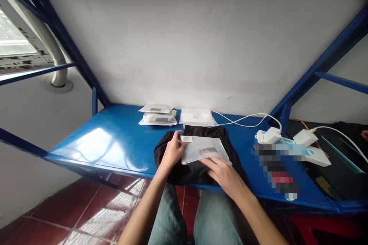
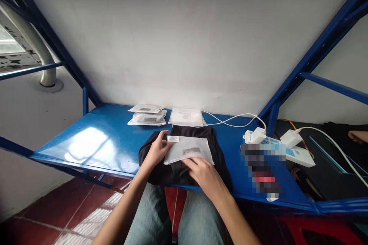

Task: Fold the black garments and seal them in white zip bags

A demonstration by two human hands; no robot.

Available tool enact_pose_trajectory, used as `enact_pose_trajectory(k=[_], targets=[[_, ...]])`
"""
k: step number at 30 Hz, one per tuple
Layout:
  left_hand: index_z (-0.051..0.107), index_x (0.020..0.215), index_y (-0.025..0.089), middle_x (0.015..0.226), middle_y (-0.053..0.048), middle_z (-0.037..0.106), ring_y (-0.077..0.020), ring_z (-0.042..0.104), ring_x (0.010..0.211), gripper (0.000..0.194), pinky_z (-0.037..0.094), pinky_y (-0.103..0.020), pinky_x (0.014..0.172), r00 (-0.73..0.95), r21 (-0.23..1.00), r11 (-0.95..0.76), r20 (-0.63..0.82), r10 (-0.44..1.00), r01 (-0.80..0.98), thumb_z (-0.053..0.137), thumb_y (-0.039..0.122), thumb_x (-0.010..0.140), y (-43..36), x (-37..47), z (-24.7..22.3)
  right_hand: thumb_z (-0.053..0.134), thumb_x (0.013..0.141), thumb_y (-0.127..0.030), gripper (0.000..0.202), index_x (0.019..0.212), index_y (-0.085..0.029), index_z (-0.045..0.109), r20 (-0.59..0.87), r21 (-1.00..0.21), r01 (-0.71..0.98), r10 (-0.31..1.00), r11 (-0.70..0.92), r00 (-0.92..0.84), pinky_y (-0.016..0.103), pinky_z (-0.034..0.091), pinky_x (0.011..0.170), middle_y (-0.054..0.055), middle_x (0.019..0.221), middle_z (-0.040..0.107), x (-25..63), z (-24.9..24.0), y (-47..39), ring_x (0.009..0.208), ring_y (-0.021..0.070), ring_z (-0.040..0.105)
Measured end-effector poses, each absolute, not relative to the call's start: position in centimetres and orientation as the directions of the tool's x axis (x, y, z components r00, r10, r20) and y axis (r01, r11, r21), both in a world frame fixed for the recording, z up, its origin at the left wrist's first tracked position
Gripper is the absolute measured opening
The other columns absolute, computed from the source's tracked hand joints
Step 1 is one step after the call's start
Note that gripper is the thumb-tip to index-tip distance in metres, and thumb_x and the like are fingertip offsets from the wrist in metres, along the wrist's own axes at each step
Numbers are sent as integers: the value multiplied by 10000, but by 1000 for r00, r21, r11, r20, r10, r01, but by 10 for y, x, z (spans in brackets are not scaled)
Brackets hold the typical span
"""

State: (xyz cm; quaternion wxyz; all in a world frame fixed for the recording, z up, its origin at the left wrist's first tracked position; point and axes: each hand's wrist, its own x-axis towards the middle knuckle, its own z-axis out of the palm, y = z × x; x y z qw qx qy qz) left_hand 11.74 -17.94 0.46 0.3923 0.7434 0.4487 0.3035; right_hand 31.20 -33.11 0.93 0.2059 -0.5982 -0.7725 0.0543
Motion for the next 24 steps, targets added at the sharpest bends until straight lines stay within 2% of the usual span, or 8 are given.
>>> enact_pose_trajectory(k=[4,7,11,13,15,17,20,24], targets=[[608,1172,230,750,32,674,-150,604,650,235,401,-232,649,252,890,-255,166,953,378,552,247,944,-176,116,-10,519,727,28,686,1313,-280,699,204,-381,788,875,484,-439,538,330,1265,24,1454,647,329,23,-367,1434,262,518],[614,1218,234,895,-9,738,-161,655,728,284,443,-238,664,262,920,-236,155,952,313,583,293,943,-179,115,-14,520,831,-59,646,1399,-348,627,101,-496,770,908,401,-407,588,245,1283,-5,1570,533,344,30,-382,1507,269,418],[625,1277,231,1127,-66,754,-188,713,899,370,525,-247,715,389,959,-269,216,895,86,629,272,909,-177,124,-2,469,1027,-358,469,1492,-393,516,274,-647,747,961,153,40,558,335,1241,44,1635,400,367,29,-344,1531,289,360],[670,1214,216,1184,-83,744,-202,721,995,307,562,-257,780,373,939,-343,324,870,-16,605,241,915,-169,136,14,519,1004,-502,602,1577,-374,388,284,-715,699,920,14,271,542,388,1207,102,1592,418,377,28,-299,1509,303,390],[697,1144,196,1190,-97,742,-218,735,1022,245,596,-272,788,339,910,-409,406,849,-64,583,254,936,-151,151,33,526,984,-566,714,1622,-336,304,263,-749,662,909,-19,324,536,421,1180,140,1548,460,383,30,-248,1485,311,427],[694,1120,184,1169,-103,745,-227,754,1004,233,625,-286,761,315,892,-450,438,842,-37,542,281,973,-125,167,49,521,991,-519,684,1615,-306,339,392,-697,717,843,13,367,540,385,1203,153,1592,417,383,38,-202,1503,323,401],[683,1130,176,1194,-114,736,-244,749,1067,239,636,-355,856,285,872,-480,438,852,94,490,239,1004,-78,186,60,412,1051,-392,542,1580,-281,436,545,-431,901,811,53,213,544,233,1275,118,1703,283,376,46,-155,1589,312,218],[686,1183,136,1465,-216,582,-371,488,1446,293,407,-582,1169,269,828,-485,417,868,283,575,78,918,-46,196,48,430,1054,-423,489,1505,-276,550,270,-265,962,963,73,1,559,319,1230,109,1631,449,365,24,-125,1532,327,365]])
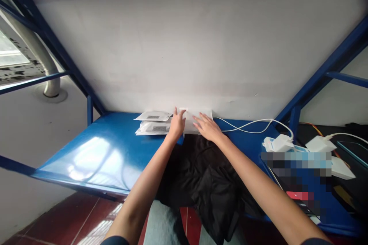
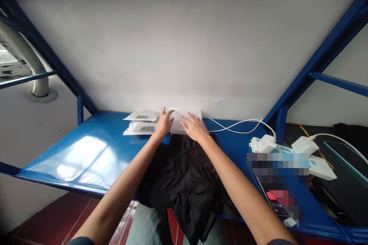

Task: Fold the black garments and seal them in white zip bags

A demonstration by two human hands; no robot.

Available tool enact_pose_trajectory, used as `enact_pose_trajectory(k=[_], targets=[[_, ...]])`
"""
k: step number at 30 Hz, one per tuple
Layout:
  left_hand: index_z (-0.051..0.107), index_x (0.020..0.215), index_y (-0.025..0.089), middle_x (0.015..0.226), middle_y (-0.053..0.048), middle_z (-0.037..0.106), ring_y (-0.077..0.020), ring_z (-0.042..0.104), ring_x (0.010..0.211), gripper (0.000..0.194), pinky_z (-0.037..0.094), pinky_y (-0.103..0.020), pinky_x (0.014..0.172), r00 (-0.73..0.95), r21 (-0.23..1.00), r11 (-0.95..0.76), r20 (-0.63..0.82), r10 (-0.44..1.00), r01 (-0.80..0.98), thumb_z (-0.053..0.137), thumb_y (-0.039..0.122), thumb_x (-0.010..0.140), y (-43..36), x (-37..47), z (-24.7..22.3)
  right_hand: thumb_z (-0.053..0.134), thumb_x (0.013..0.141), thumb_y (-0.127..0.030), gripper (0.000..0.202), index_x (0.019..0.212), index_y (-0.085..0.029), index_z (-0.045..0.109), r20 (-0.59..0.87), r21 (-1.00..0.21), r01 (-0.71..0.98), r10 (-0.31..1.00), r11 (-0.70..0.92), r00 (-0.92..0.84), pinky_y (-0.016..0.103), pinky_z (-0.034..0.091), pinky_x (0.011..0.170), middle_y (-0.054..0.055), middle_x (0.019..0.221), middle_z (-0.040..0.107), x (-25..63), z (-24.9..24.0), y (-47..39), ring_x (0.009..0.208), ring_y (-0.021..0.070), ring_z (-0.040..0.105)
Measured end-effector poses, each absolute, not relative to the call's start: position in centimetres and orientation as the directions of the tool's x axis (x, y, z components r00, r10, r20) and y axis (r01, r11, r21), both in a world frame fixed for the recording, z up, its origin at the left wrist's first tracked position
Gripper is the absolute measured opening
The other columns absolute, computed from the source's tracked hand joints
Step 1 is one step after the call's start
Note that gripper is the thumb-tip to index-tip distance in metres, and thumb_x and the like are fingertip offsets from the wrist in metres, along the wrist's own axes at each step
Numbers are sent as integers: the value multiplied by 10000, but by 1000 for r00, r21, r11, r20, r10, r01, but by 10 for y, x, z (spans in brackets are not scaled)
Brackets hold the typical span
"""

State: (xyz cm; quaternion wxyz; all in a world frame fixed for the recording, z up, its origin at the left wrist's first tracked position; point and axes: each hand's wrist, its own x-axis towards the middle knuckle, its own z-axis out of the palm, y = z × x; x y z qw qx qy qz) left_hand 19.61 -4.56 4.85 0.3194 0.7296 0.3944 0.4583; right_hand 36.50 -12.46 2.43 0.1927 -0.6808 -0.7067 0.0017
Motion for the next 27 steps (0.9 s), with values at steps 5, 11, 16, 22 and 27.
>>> enact_pose_trajectory(k=[5,11,16,22,27], targets=[[606,1366,194,1557,-204,487,-356,423,1490,409,305,-579,1221,557,426,-655,346,755,624,572,126,964,-107,180,32,437,1044,-497,513,1517,-319,527,105,-301,954,994,6,26,611,316,1210,78,1633,454,374,-7,-113,1533,351,359],[670,1065,206,999,-119,676,-297,693,962,362,547,-371,826,643,421,-610,79,762,671,550,542,1004,-215,151,40,438,1045,-469,497,1462,-240,580,353,-371,928,927,16,126,531,417,1155,148,1419,606,386,43,-217,1358,355,536],[681,975,206,1031,-113,682,-314,694,969,371,519,-332,741,725,488,-604,-92,683,631,776,540,845,-234,153,35,474,1014,-597,489,1401,-319,585,45,-620,732,919,-282,392,373,624,775,78,1059,724,345,38,-373,885,248,725],[647,1182,199,994,-64,741,-254,703,969,284,540,-317,824,708,888,-343,28,706,307,605,385,971,-238,171,52,566,976,-580,669,1575,-342,386,127,-737,647,898,-198,420,438,609,935,113,1301,666,318,28,-397,1117,282,692],[524,1345,201,1275,-106,695,-251,664,1186,362,551,-358,978,582,991,-132,102,807,8,493,375,1030,-223,208,49,591,955,-603,705,1578,-357,370,246,-849,522,813,-81,528,501,514,1088,121,1480,568,361,47,-351,1324,309,594]])
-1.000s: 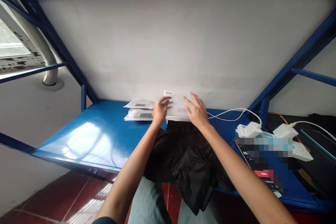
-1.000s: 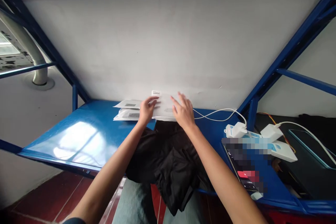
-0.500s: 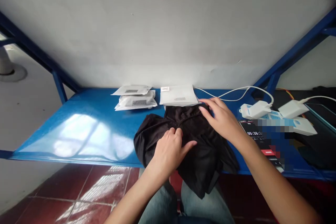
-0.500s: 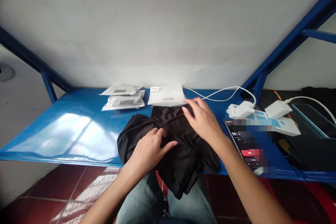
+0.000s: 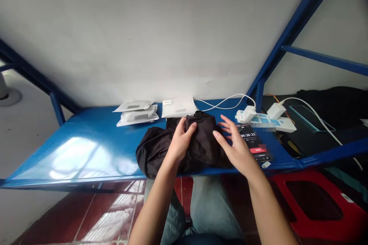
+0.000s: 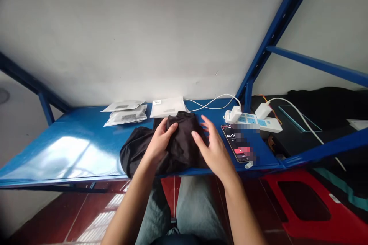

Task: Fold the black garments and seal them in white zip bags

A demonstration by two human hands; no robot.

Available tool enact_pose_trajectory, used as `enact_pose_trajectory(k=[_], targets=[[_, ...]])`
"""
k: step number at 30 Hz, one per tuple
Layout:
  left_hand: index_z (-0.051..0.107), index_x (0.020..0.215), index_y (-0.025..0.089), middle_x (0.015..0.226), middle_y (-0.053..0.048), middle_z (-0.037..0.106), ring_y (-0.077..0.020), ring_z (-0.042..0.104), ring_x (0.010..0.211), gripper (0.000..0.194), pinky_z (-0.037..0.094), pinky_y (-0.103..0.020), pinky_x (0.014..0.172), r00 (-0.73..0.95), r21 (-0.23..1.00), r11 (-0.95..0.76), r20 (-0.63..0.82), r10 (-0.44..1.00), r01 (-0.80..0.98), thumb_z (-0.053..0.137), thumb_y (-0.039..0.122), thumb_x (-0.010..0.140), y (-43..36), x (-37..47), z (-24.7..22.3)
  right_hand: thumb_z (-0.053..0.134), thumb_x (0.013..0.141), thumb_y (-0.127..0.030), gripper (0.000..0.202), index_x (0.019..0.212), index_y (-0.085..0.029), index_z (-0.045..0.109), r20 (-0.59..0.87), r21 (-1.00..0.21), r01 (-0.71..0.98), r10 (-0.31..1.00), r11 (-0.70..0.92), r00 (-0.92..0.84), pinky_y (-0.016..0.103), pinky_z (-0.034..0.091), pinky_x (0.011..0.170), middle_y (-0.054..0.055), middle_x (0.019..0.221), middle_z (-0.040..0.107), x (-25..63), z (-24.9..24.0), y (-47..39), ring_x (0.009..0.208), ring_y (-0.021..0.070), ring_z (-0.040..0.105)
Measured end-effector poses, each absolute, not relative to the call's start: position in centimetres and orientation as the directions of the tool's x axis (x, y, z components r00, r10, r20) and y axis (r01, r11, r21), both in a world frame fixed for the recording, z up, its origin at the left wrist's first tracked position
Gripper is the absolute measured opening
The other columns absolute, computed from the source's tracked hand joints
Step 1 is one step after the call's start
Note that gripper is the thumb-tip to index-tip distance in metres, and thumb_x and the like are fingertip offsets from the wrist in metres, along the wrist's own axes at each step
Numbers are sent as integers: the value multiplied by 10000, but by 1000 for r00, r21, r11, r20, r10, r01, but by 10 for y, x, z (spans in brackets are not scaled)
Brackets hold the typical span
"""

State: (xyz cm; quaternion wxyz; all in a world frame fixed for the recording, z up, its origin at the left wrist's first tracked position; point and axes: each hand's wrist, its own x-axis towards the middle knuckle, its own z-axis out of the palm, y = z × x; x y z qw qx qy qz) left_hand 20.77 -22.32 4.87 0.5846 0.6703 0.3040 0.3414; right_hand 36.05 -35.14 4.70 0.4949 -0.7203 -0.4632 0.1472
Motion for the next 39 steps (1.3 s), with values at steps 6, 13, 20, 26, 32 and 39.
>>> enact_pose_trajectory(k=[6,13,20,26,32,39], targets=[[500,1404,219,1530,-157,476,-307,433,1448,456,411,-494,1157,418,706,-536,360,834,462,589,185,958,-233,215,13,593,924,-651,675,1477,-279,488,54,-966,240,826,-100,561,552,513,1074,175,1420,615,399,-16,-317,1240,306,663],[563,1394,258,1376,-162,567,-387,515,1295,721,442,-584,1045,710,377,-729,218,669,571,772,625,810,-267,214,10,612,961,-513,550,1455,-285,529,216,-913,407,869,18,445,474,536,1093,117,1485,583,392,-37,-329,1331,270,598],[645,1223,274,1184,-74,733,-262,690,1093,282,512,-388,970,611,528,-617,215,762,583,553,190,970,-254,203,37,521,1003,-401,422,1402,-301,618,272,-858,514,870,25,411,459,573,1065,71,1466,623,389,-33,-329,1317,255,621],[520,1376,263,1232,-96,702,-251,689,1094,377,532,-395,965,138,720,-342,328,935,604,485,262,1000,-225,124,25,540,992,-417,390,1323,-278,692,275,-847,531,866,12,418,485,583,1056,83,1452,643,390,-31,-329,1311,281,634],[372,1516,126,1392,-242,607,-370,609,1281,762,509,-450,1012,164,612,-267,220,962,745,623,551,935,-217,115,12,596,963,-512,456,1338,-273,696,223,-837,545,877,-52,426,522,565,1077,88,1455,644,391,-38,-328,1285,318,653],[365,1463,179,1055,-152,729,-330,736,961,498,546,-397,798,0,698,-152,213,977,700,501,305,1000,-196,93,18,667,898,-583,459,1212,-262,764,183,-833,546,892,-83,414,517,613,1000,95,1315,733,404,-33,-324,1185,343,709]])
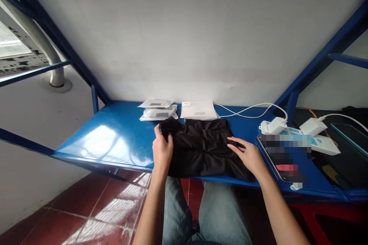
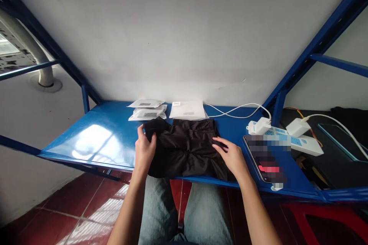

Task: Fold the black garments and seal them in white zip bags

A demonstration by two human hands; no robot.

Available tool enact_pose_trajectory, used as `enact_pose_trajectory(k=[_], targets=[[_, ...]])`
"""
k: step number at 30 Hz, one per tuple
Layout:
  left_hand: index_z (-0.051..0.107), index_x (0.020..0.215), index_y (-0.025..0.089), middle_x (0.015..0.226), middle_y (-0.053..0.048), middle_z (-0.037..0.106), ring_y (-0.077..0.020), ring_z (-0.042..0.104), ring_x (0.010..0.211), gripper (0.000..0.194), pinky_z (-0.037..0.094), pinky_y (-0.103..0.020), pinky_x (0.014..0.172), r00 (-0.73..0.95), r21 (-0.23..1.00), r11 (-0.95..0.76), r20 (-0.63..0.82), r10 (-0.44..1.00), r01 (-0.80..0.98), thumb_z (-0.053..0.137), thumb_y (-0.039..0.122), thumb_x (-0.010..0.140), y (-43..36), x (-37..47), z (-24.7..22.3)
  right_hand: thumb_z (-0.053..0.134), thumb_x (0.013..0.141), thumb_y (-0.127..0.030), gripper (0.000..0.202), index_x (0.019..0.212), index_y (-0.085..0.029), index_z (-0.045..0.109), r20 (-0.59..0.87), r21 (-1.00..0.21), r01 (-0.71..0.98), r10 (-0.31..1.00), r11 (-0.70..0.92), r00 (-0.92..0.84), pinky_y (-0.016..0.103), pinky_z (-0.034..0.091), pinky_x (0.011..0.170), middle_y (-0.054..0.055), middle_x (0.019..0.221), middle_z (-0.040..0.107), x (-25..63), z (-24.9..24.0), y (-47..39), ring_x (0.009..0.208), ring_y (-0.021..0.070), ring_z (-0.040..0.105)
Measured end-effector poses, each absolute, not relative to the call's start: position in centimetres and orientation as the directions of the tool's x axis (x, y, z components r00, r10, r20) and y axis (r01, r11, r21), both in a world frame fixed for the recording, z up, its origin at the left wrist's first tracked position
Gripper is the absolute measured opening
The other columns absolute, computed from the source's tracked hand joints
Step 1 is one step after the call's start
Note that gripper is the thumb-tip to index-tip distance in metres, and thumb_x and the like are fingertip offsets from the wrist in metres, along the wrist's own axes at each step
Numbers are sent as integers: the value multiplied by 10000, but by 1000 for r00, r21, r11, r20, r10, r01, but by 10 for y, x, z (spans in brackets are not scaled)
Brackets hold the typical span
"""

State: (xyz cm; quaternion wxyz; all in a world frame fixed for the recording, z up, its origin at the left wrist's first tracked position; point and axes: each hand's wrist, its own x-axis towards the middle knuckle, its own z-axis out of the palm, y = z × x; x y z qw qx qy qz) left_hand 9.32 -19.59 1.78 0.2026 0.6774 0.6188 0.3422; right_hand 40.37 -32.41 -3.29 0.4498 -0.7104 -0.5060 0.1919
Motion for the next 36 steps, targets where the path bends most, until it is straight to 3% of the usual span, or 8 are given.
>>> enact_pose_trajectory(k=[5,10,14,17,20,26,31,36], targets=[[420,1418,163,1351,-213,568,-348,558,1286,534,499,-460,982,-14,508,-252,463,886,824,621,225,927,-195,65,12,669,866,-651,470,1089,-254,782,234,-756,646,881,-100,411,490,655,843,116,1120,776,419,-22,-311,992,332,750],[598,1282,260,1257,-95,660,-295,562,1226,305,356,-507,1100,627,186,-698,324,708,692,623,277,978,-179,77,36,640,898,-651,435,933,-233,756,411,-609,792,865,25,289,464,616,870,103,1056,724,419,7,-316,933,281,719],[685,968,233,997,-31,675,-230,609,1028,40,382,-416,1020,837,227,-846,164,522,483,686,217,930,-184,61,57,681,936,-492,232,904,-271,743,457,-572,796,883,199,108,477,555,1007,64,1055,760,414,28,-364,1057,284,707],[656,848,214,902,-3,649,-179,610,868,115,430,-300,792,919,385,-853,30,393,352,750,263,893,-202,38,64,754,896,-450,163,961,-303,784,262,-624,753,964,207,-48,423,588,989,44,1077,785,415,24,-405,1115,284,714],[671,931,212,908,-5,649,-159,605,812,182,436,-268,702,915,487,-805,33,403,337,717,388,939,-206,35,63,705,939,-445,203,1063,-311,793,194,-643,751,981,149,-28,413,599,991,45,1137,787,420,15,-411,1116,271,725],[636,1349,326,1454,-61,597,-292,529,1338,433,444,-404,1040,898,225,-901,160,409,370,730,309,927,-157,88,50,684,933,-512,466,1374,-366,667,246,-442,861,957,249,-151,583,422,1180,30,1474,635,424,17,-332,1444,331,496],[739,1141,261,1086,-39,775,-213,722,1000,215,526,-293,883,854,327,-843,160,495,427,562,262,1020,-119,112,60,557,999,-496,326,1095,-289,789,236,-524,829,969,195,-78,491,530,1057,60,1175,785,440,25,-288,1180,299,694],[724,1175,194,1025,-111,770,-281,738,980,261,556,-356,857,708,294,-743,234,666,602,540,318,1038,-105,146,77,492,1006,-450,409,1214,-187,728,306,-616,786,936,56,173,459,578,965,117,1139,774,460,52,-234,1049,292,728]])
